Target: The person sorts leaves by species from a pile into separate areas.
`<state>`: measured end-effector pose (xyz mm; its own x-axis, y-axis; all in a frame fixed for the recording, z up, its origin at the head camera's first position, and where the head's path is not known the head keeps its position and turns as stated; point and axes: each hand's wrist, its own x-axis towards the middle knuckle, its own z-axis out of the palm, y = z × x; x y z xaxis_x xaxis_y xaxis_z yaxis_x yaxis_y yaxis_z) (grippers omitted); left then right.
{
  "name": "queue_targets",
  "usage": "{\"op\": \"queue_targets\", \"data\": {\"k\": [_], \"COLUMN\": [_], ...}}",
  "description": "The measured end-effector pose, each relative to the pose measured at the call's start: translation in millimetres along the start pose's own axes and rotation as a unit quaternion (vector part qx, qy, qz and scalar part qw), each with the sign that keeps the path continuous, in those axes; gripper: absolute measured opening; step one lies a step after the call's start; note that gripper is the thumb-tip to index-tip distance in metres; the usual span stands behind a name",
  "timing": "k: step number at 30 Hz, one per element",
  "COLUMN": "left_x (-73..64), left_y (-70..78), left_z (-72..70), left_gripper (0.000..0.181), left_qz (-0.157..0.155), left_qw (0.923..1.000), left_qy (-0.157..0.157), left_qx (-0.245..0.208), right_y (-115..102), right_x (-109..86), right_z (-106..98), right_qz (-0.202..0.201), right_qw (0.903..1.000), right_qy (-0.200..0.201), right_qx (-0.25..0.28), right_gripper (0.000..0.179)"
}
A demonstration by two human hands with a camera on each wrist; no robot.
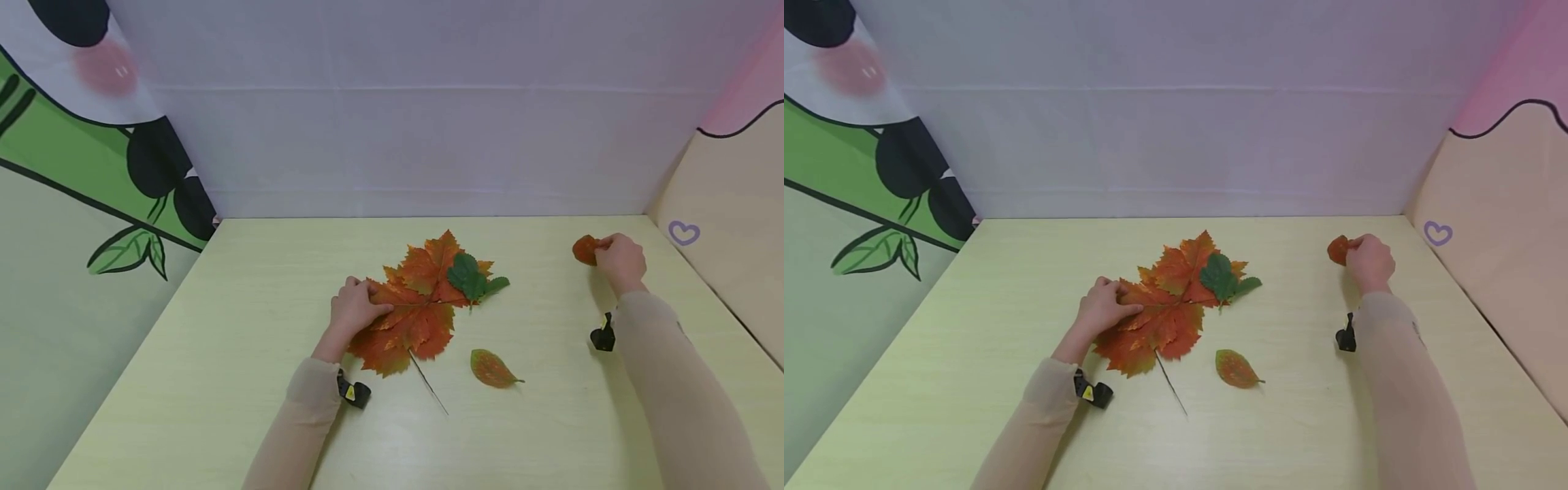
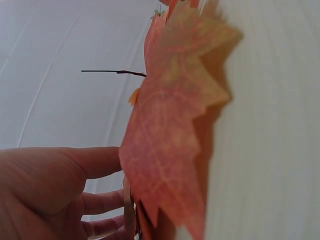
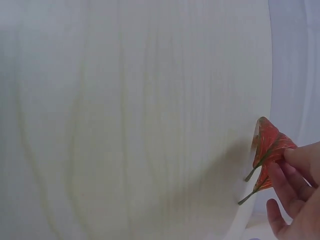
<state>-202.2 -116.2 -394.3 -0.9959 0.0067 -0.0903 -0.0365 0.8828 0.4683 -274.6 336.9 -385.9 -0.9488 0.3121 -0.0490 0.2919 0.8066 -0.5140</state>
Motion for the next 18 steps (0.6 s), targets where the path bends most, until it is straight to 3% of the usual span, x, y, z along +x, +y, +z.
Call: {"op": "queue_targets", "data": {"k": [10,18], "left_x": [1.6,1.6], "left_y": [0.3,-0.2], "left_z": [-0.1,0.6], "left_gripper": [0.049,0.050], "left_qz": [0.005,0.003], "left_qw": [1.0000,1.0000], "left_qy": [-0.002,-0.005], "left_qx": [-0.002,-0.001], "right_y": [4.3,-0.5], "right_x": [-10.3,-27.7], "right_z": [-14.4,-7.9], "right_qz": [-0.030,-0.103], "right_qw": [0.9989,0.9934], "right_qy": [0.006,-0.007], "right_qx": [-0.034,-0.052], "right_gripper": [0.036,0.030]}}
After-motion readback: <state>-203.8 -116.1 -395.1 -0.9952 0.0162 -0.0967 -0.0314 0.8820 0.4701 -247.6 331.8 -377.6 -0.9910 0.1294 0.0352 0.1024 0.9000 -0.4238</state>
